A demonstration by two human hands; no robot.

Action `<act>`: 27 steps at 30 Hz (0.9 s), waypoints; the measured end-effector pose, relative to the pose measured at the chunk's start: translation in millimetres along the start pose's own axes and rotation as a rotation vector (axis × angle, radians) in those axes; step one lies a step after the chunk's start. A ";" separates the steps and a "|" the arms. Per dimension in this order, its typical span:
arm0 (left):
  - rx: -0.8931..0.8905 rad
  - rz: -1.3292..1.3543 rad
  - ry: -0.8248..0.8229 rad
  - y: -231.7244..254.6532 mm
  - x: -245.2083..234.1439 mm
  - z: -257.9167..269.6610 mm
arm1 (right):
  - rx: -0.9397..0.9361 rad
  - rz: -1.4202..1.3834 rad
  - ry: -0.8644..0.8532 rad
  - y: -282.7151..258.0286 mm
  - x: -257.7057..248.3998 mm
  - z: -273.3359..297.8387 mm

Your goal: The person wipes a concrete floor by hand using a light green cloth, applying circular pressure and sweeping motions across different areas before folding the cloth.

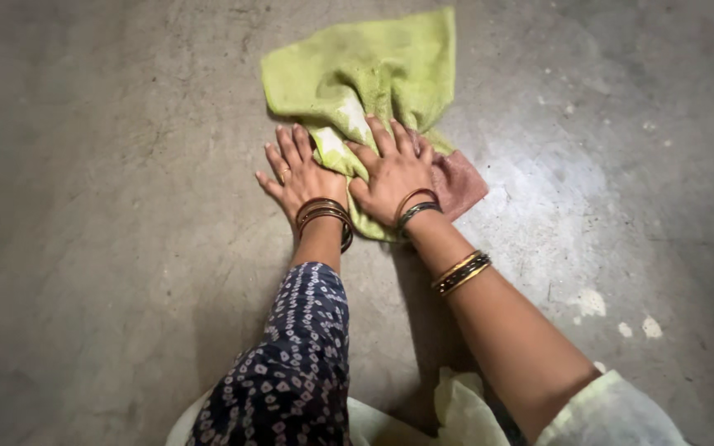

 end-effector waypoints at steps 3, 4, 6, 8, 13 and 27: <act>0.020 -0.028 -0.014 1.8 -3.8 1.3 | -0.090 0.008 -0.086 10.5 -10.2 -3.0; 0.017 -0.022 0.007 2.3 -4.6 0.9 | -0.054 0.034 -0.124 20.5 -15.4 -5.8; 0.010 -0.010 0.039 2.3 -3.0 4.8 | 0.023 0.088 -0.205 49.6 -27.5 -6.8; 0.023 -0.016 0.048 2.5 -0.7 4.6 | 0.262 0.059 -0.125 99.1 -49.6 -4.4; 0.023 -0.026 0.052 2.3 1.9 3.3 | 0.907 -0.028 0.023 264.6 -82.6 50.1; 0.018 -0.018 0.025 2.7 -0.8 3.9 | 1.052 0.315 0.231 392.2 -91.1 154.9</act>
Point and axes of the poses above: each hand's wrist, its own z-axis away from the middle knuckle, its own x-axis out of the palm, y = z × x, the point moved 4 cm from there along -z, towards the middle knuckle, and after that the axes turned 9 degrees about y, right-handed, at the moved point
